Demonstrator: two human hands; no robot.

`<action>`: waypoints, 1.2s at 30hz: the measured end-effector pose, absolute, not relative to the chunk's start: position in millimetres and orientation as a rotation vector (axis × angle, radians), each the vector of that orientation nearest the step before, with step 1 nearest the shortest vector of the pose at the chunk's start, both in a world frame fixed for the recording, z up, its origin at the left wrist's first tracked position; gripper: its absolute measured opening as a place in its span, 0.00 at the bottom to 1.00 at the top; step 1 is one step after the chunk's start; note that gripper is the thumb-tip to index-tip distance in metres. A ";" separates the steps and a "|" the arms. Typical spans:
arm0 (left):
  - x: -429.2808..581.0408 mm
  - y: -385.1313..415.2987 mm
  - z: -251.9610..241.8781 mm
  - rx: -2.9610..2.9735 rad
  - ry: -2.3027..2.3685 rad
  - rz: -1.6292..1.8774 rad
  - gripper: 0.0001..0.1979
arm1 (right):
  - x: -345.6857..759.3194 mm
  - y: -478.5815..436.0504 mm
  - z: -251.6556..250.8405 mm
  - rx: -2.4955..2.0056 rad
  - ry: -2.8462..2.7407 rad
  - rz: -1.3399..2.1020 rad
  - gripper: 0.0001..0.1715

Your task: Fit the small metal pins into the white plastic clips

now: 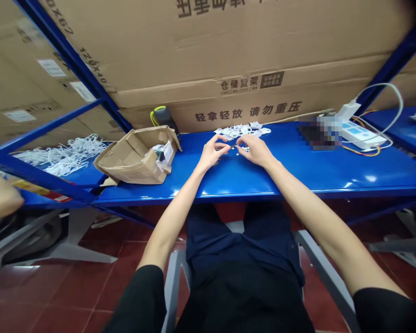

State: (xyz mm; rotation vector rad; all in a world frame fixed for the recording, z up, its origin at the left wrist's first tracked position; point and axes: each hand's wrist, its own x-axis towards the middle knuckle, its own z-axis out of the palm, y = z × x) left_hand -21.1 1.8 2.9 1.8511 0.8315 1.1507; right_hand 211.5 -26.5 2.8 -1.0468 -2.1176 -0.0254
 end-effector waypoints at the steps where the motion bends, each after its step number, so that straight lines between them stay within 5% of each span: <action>1: -24.9 1.8 4.0 1.883 0.876 1.174 0.19 | 214.3 -26.0 2.9 -1.111 -2.105 -0.058 0.12; 9: -77.7 -19.4 10.2 2.189 1.088 1.123 0.14 | 228.3 -26.9 0.3 -1.493 -2.149 -0.181 0.12; 19: -96.9 -55.7 10.4 2.155 1.075 1.179 0.13 | 196.2 -19.5 -8.4 -1.286 -2.412 -0.108 0.29; 25: -90.2 -63.0 11.5 2.119 1.088 1.183 0.13 | 195.4 -10.2 -12.6 -1.382 -2.438 -0.059 0.28; 36: -62.3 45.0 -3.4 2.010 1.187 1.176 0.12 | 212.6 -16.8 -5.0 -1.494 -2.349 -0.068 0.19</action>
